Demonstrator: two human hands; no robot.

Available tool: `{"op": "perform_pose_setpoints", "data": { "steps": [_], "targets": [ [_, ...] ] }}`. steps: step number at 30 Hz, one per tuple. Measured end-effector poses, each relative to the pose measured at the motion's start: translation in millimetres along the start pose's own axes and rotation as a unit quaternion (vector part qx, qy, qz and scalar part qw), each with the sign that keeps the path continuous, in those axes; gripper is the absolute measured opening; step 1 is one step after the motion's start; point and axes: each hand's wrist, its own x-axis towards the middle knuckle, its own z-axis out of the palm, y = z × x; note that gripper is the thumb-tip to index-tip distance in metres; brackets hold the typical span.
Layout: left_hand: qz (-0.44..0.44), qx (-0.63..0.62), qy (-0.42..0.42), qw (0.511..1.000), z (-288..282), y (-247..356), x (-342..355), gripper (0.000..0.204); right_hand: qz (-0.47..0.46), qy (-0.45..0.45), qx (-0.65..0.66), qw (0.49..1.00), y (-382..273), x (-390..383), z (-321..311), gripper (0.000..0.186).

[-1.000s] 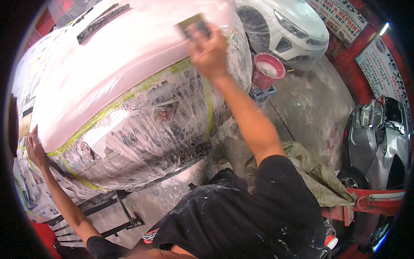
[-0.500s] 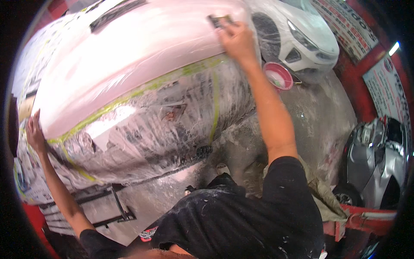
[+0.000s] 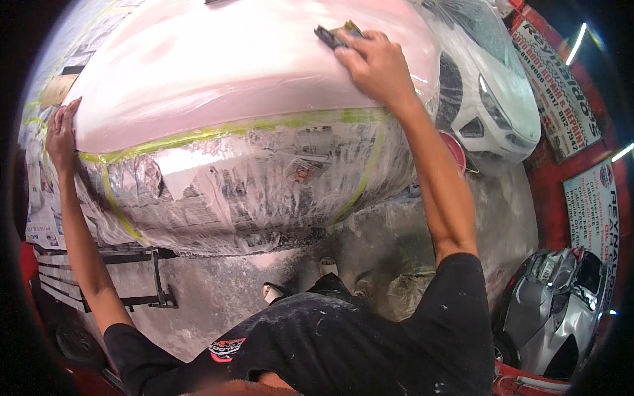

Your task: The person sands a white car hood with a sanding block, repeatedly dipping the block into a pink bucket of water and wiping the surface with a cloth. The hood is masked with tape and newspaper, and the person works across the curved surface in a workshop.

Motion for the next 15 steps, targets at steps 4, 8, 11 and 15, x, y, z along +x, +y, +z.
{"op": "perform_pose_setpoints", "data": {
  "steps": [4,8,11,15],
  "targets": [
    [-0.091,-0.109,0.001,0.99,-9,7,-1,0.038,-0.145,0.085,-0.088,0.982,-43,-44,8,0.041],
    [0.094,0.104,0.024,0.99,9,-23,2,0.038,-0.07,-0.017,-0.026,0.997,-14,31,9,0.041],
    [0.114,0.126,0.004,0.985,17,-36,-2,0.033,-0.077,0.016,-0.028,0.996,-14,27,18,0.041],
    [-0.014,0.009,0.008,1.0,10,-29,-8,0.034,-0.161,0.041,-0.08,0.983,-37,-14,17,0.044]
  ]
}}
